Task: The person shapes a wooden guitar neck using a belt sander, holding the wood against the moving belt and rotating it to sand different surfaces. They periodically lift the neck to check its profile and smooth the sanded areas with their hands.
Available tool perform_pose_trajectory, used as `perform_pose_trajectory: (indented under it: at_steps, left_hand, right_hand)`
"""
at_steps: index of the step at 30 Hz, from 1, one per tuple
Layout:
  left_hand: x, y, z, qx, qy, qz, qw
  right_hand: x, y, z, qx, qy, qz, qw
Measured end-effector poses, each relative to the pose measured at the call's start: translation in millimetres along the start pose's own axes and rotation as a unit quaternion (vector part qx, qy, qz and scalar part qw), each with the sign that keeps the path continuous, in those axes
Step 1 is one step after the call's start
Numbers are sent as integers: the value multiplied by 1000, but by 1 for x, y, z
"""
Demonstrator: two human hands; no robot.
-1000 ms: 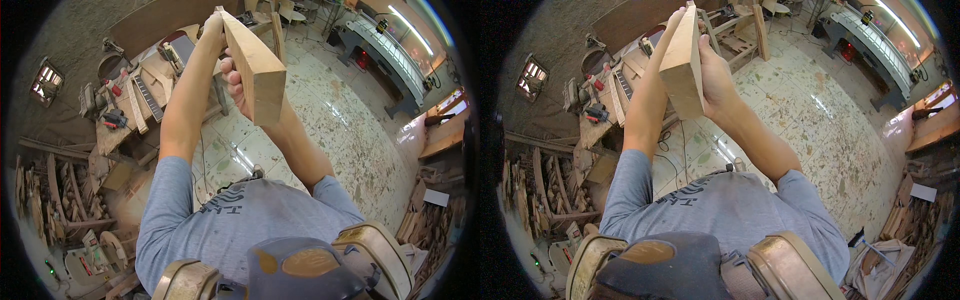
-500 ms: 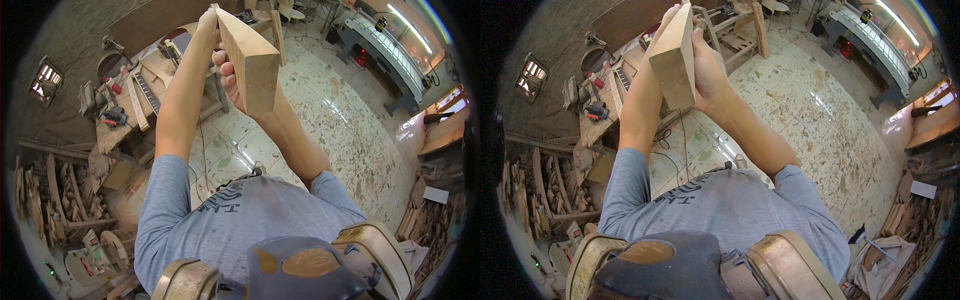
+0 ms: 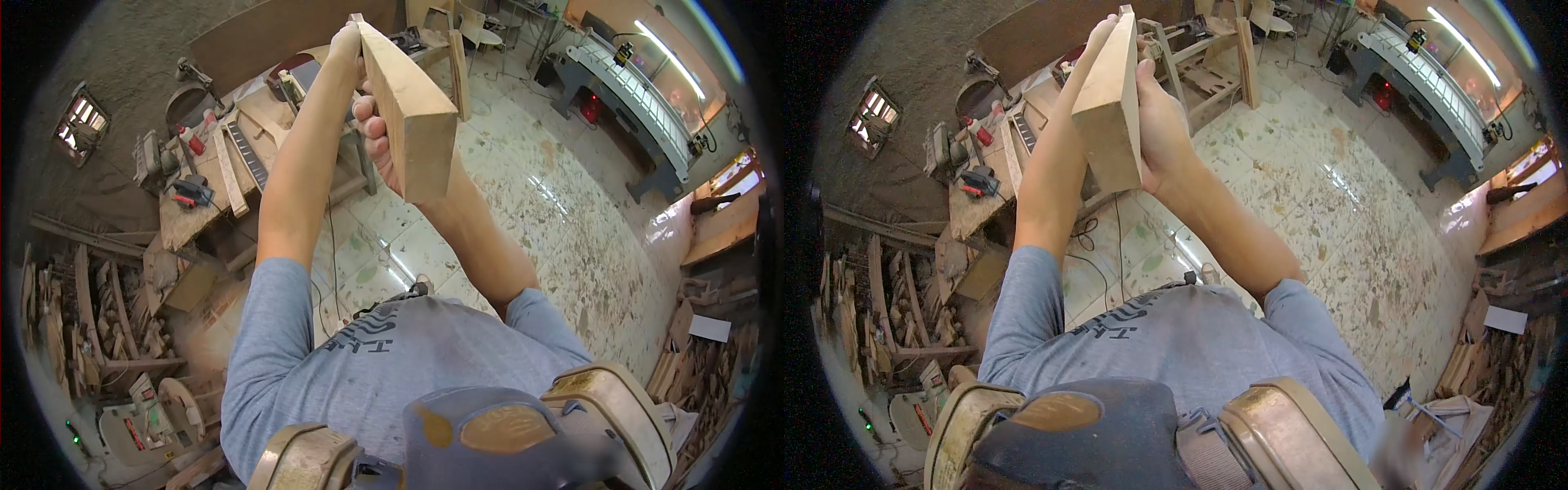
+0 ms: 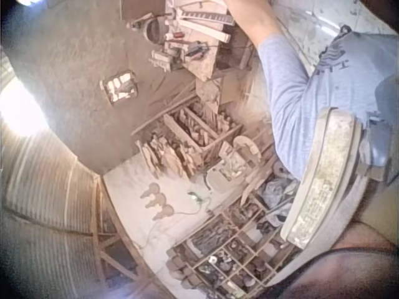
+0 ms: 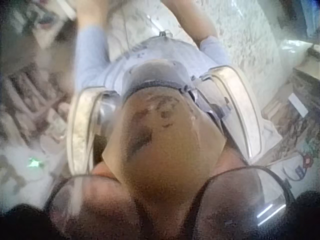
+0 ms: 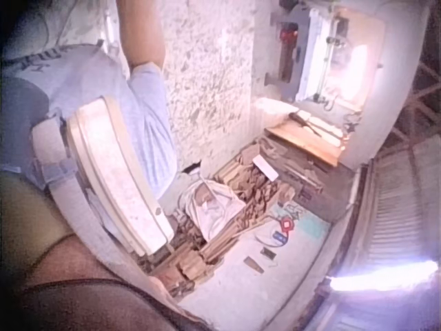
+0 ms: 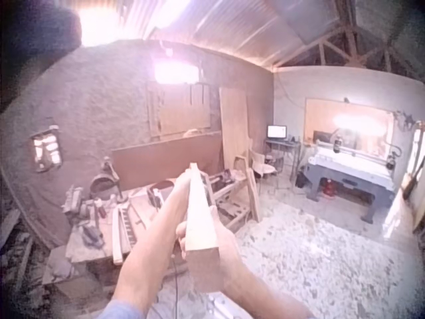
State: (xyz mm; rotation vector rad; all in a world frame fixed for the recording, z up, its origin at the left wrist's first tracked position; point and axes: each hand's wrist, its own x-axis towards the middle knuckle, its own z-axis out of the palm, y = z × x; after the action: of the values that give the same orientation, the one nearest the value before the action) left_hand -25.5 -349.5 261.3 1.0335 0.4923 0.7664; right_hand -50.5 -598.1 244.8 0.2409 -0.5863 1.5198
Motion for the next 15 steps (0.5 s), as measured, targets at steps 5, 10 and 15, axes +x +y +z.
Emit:
perform_pose_trajectory:
  at_steps: [5,10,15]
  left_hand:
    - [-9,0,-9,-94,-55,-12,994]
    - [-10,5,-4,-38,-26,-19,999]
    - [-18,1,-3,-146,-80,-36,985]
  right_hand:
    - [-1,5,5,-16,18,1,1000]
    - [-1,8,5,-20,28,-5,999]
    - [-2,6,6,-63,71,-20,995]
